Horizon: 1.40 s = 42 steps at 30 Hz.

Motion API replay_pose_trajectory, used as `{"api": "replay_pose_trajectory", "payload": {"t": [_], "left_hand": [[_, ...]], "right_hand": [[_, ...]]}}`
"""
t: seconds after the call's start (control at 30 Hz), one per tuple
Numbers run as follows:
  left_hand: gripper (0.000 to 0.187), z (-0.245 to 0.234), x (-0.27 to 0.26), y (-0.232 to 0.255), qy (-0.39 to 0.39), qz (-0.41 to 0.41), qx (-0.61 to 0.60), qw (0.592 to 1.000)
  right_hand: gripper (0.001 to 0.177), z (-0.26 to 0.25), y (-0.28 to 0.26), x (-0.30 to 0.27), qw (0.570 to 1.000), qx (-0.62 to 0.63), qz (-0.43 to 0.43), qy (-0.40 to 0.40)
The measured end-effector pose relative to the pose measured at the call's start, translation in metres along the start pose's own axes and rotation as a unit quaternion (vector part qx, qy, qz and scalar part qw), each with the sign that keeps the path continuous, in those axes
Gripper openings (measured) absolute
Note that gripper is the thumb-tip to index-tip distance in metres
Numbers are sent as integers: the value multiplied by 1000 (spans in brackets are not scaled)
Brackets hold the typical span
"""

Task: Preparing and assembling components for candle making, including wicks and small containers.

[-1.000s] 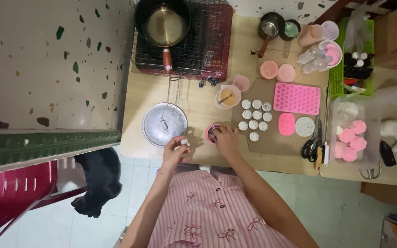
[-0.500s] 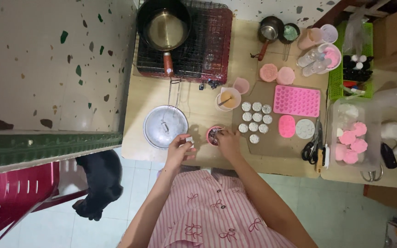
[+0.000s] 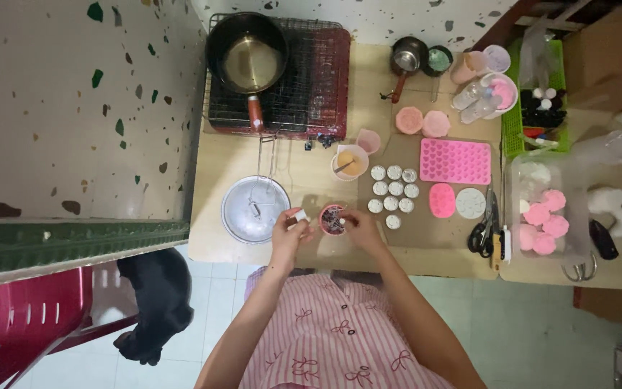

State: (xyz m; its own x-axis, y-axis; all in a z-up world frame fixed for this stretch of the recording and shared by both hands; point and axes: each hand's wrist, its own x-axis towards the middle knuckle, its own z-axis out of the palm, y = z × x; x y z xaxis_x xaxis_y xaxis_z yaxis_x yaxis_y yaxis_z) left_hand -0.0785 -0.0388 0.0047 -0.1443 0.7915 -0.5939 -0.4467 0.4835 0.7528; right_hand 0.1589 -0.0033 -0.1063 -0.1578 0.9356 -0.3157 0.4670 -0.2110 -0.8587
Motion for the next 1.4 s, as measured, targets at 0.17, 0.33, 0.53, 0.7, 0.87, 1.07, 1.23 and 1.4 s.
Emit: {"api": "replay_pose_trajectory", "payload": {"t": [0.17, 0.33, 0.53, 0.7, 0.87, 1.07, 1.23, 1.4], "left_hand": [[44, 44, -6, 10, 41, 87, -28, 995], [40, 124, -70, 93, -41, -2, -176, 983], [35, 148, -101, 132, -270, 27, -269, 924], [43, 150, -122, 153, -336, -12, -232, 913], [43, 149, -109, 134, -325, -12, -258, 910], [41, 148, -113, 139, -322, 28, -246, 914], [41, 145, -110, 136, -310, 41, -232, 921], [42, 144, -117, 145, -278, 139, -124, 942]], "right_hand": [[38, -51, -128, -61, 973, 213, -70, -55], [41, -88, -246, -122, 973, 198, -118, -8], [28, -84, -305, -159, 923, -83, -309, 216], [21, -82, -300, -162, 958, 131, -172, 190], [20, -94, -309, -162, 958, 65, -226, 165], [17, -101, -337, -168, 982, 2, -137, 128], [15, -100, -320, -161, 988, -46, -108, 99], [20, -97, -294, -151, 979, 197, 55, 15]]}}
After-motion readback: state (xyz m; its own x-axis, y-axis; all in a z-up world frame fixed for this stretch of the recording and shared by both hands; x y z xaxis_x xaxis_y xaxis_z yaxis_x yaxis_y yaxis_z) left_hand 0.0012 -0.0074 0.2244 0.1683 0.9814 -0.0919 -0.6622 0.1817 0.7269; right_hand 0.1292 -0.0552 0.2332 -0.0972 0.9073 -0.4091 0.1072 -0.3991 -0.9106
